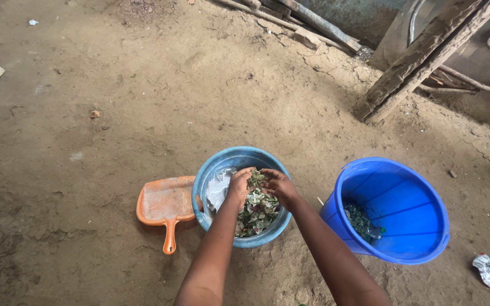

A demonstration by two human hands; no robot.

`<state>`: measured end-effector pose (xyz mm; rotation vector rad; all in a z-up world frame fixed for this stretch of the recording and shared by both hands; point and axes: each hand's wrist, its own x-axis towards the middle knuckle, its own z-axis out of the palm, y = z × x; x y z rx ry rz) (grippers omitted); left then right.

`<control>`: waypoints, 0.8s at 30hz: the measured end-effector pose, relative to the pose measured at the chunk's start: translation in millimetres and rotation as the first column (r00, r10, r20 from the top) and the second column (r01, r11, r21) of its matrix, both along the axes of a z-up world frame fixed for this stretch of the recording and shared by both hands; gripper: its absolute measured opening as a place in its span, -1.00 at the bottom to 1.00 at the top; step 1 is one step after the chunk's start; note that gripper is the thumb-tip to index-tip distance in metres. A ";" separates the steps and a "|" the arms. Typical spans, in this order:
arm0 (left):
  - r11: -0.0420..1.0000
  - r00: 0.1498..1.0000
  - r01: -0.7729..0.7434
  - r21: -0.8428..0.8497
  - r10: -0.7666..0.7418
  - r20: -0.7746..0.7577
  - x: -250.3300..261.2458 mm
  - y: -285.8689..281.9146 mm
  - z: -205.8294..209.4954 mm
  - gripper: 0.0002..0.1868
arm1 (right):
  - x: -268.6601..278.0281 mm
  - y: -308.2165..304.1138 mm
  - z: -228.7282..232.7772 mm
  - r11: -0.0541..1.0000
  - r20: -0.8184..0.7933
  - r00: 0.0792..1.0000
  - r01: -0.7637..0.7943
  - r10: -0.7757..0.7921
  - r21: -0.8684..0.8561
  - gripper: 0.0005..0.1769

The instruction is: The person sorts through food and kitchen waste in a blue bucket by hand, picking out specific organic scraps and placing them into a second blue bucket.

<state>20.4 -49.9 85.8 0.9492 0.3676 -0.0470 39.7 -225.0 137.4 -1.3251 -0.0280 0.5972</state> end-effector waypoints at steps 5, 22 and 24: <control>0.984 0.984 0.094 0.151 -0.115 0.133 -7.1 2.5 6.9 -0.50 | -8.0 -4.9 22.7 0.999 -0.045 0.999 -0.027 0.028 0.019 -0.43; 0.915 0.963 0.131 0.382 -0.209 0.169 -33.0 -11.4 100.1 -0.70 | -19.4 -31.8 80.0 0.996 0.153 0.988 0.043 -0.030 -0.084 -0.80; 0.911 0.961 0.125 0.392 -0.209 0.180 -33.5 -16.4 106.1 -0.72 | -21.8 -42.1 90.2 0.992 0.186 0.982 0.049 -0.027 -0.116 -0.77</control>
